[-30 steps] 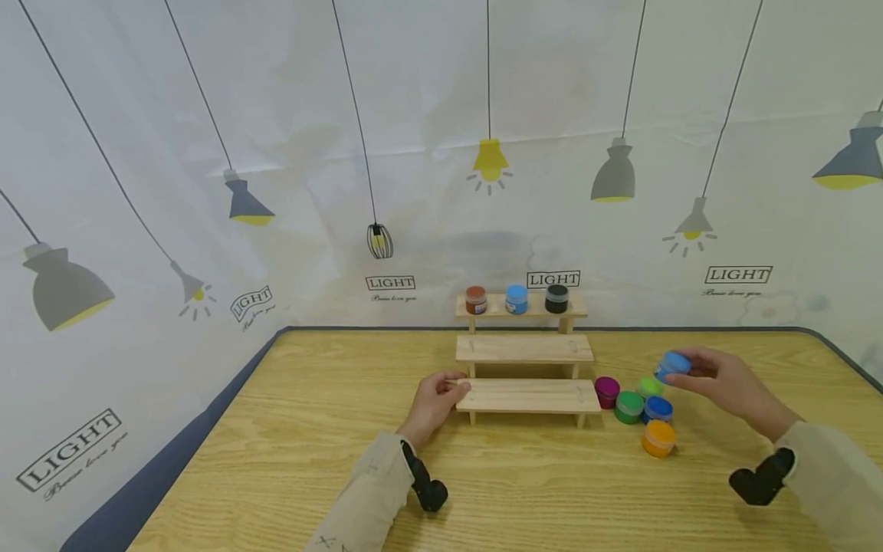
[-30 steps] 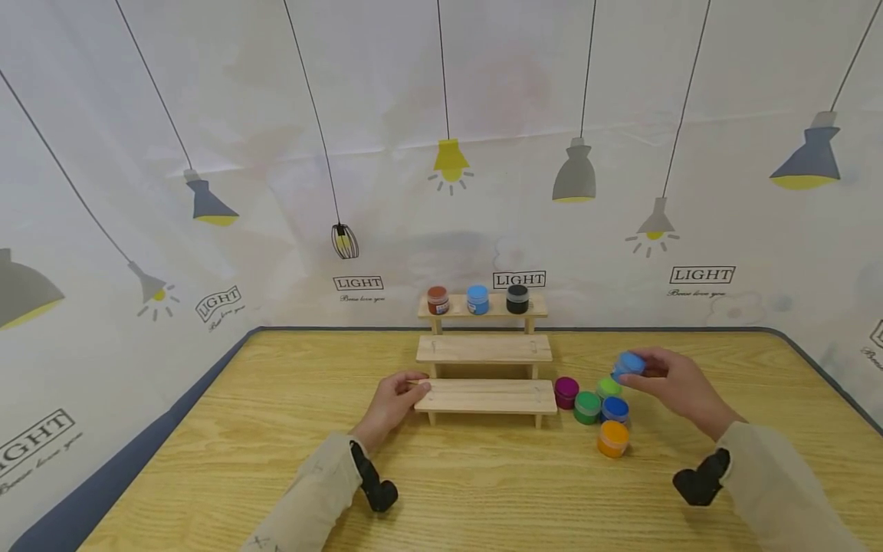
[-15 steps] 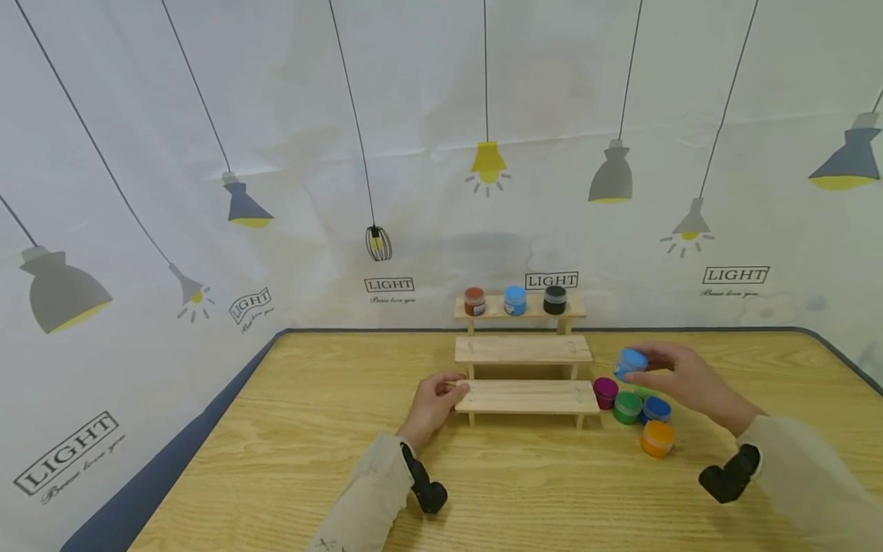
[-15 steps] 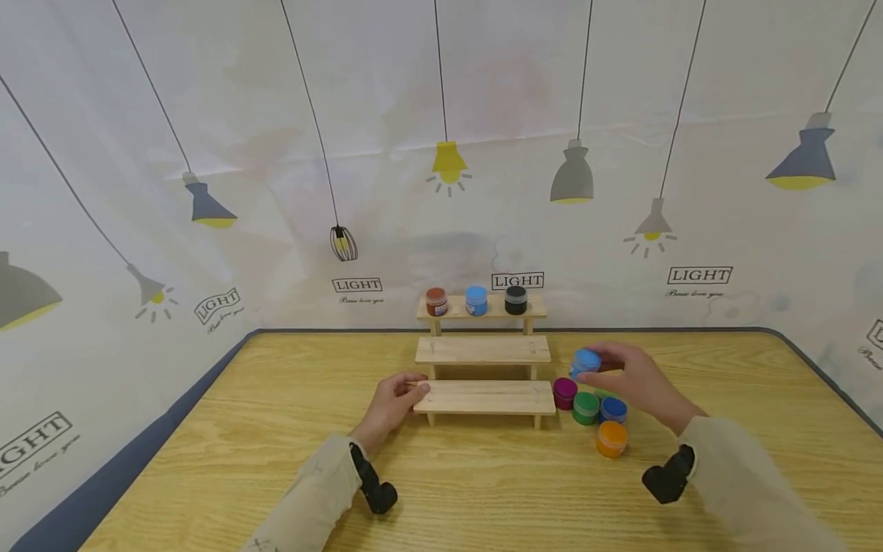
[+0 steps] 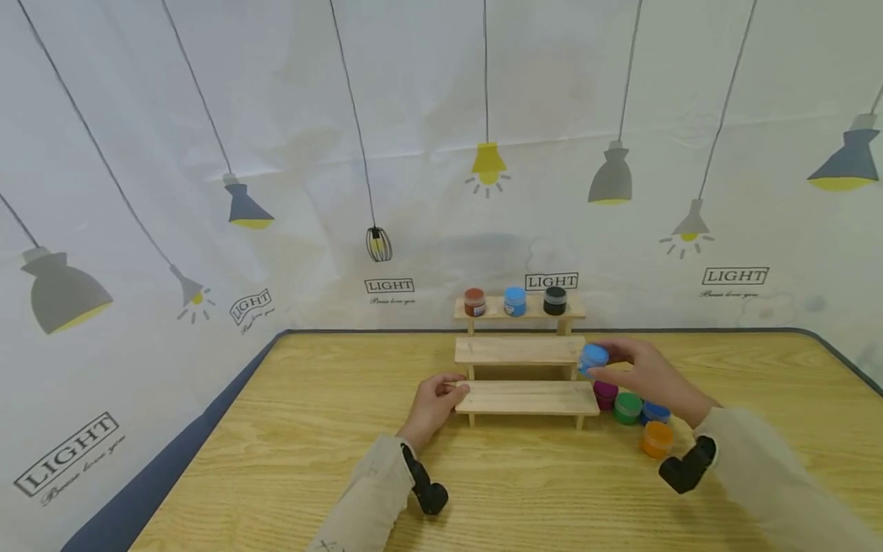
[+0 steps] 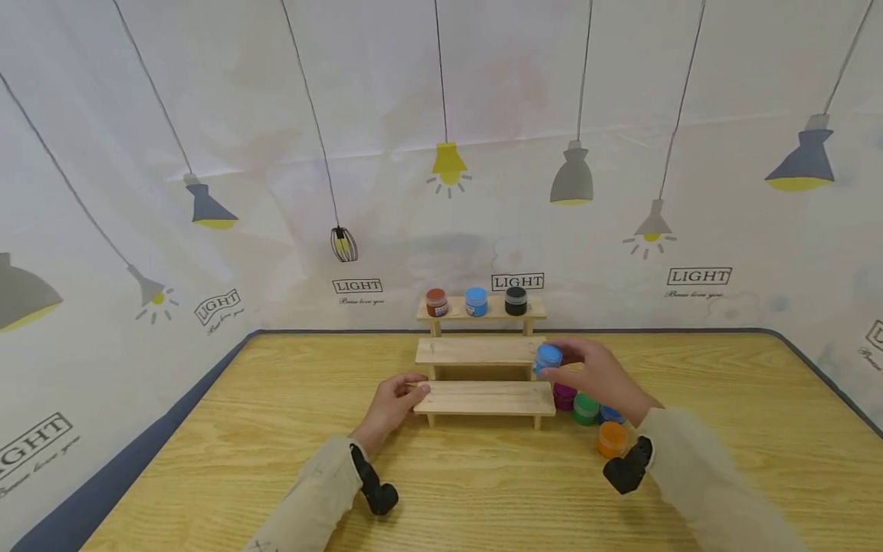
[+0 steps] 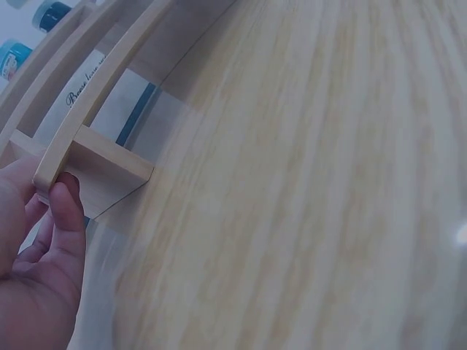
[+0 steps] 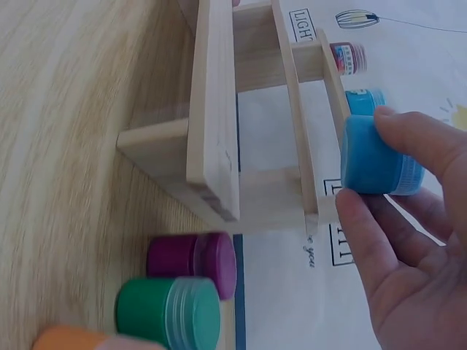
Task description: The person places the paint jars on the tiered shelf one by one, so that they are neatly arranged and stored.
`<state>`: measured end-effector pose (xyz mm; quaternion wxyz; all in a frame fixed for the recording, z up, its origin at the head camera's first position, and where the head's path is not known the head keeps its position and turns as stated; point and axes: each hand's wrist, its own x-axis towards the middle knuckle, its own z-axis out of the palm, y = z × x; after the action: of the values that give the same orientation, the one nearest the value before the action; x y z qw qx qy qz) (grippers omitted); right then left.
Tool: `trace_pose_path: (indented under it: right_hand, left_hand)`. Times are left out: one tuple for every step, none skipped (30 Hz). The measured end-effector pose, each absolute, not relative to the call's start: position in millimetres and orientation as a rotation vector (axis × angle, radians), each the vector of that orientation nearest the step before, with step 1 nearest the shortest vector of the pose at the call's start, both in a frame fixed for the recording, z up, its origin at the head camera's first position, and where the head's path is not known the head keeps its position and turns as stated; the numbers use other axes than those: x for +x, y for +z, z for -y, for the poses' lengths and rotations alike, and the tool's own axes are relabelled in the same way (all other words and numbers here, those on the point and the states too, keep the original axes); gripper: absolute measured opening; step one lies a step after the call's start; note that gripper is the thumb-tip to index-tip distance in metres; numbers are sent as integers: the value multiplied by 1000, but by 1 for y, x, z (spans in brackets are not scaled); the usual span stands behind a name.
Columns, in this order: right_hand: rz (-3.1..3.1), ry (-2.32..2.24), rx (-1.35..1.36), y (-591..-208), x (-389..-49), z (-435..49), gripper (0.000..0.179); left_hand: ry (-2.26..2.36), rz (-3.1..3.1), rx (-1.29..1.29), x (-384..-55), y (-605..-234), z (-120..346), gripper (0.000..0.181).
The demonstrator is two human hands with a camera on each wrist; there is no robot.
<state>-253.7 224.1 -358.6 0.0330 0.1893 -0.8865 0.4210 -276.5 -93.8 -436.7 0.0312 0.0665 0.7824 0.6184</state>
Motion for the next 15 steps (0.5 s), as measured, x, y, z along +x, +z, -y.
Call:
trace_pose_path:
  right_hand:
    - [2719,1298,590,-359,-255,-221,50]
    - [2710,1300,601,-360,-257,-219,50]
    - [2699,1301,616,-360,-258,-216,50]
    - [2690,1299,631,-360,-259,-212,50]
    - [2684,1295,643,-360,-260,-209,50]
    - [2673,1298,660,-359,-261,-206,48]
    - [2666,1304,672,-359,-263,-203,47]
    - [2665,1309,679,-359,-264,-200,46]
    - [2661,1310,692,-358,-265,-197,45]
    - [2657,1314,706,-358,-266,-194,44]
    - [2653,1323,722,-358,-267,-191,43]
    - [2650,1330,738,-357,-268,-188,43]
    - [2651,1331,752,-357,-269,-184,43]
    - [2650,1331,767,-357,-271,-181,43]
    - [2652,1333,782,-357,-272,-178,44]
  left_hand:
    - [1908,-2406,209,-277,-437,94,30]
    - [1914,-2396,210,-276,-437,94,30]
    - [1915,-2390,208,-275,-435,94,30]
    - [1916,-2391,211,-275,-435,94,30]
    - [1916,-2390,212,-271,-430,94,30]
    - [1913,-2390,210,-268,-425,93,29]
    - [1910,-2389,206,-265,-421,93,29]
    - [1909,-2388,204,-263,-418,93,29]
    - [1905,-2395,208,-261,-415,92,29]
    - [1909,-2392,213,-261,-415,92,29]
    - [1914,-2382,210,-261,-414,92,29]
    - [1918,-2377,210,-265,-419,93,29]
    - [1924,-2372,211,-268,-424,93,29]
    - [1925,-2372,209,-270,-427,94,29]
    - [1926,-2372,205,-273,-431,94,29]
